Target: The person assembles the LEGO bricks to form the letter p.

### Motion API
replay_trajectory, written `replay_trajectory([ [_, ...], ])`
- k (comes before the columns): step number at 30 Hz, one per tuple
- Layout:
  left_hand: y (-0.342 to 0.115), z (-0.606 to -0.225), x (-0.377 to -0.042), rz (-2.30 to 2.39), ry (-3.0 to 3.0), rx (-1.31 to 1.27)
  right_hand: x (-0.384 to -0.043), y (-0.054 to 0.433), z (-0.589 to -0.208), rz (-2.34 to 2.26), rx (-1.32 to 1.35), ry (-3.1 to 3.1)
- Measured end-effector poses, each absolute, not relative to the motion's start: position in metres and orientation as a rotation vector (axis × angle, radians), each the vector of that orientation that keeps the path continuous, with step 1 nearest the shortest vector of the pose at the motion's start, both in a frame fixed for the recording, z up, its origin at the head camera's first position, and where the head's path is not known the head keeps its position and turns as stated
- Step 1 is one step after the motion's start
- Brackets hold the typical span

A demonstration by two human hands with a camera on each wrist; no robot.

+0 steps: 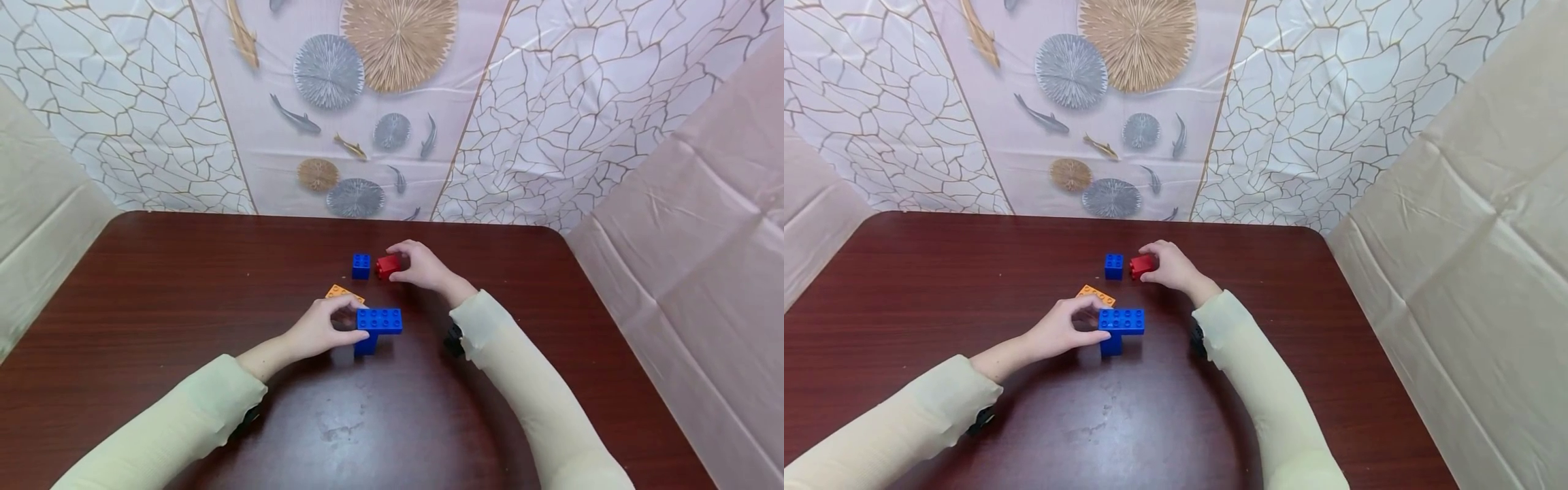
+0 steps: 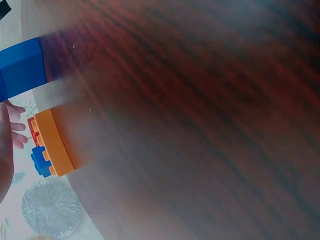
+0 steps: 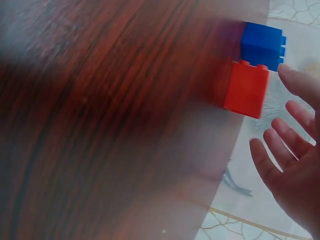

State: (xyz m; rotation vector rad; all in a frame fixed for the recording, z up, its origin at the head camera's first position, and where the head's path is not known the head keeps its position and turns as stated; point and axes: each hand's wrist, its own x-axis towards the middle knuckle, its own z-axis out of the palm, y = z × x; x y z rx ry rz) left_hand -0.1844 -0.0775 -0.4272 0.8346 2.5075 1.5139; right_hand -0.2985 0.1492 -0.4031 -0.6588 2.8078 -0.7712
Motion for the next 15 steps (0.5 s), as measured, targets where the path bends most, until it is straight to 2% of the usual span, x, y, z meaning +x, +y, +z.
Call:
replay_trajectory([
  [15, -0.077, -0.429, -0.185, 1.516, 2.523, 0.851, -0.307, 0.138, -0.423, -0.531, -0.652, 2.864],
])
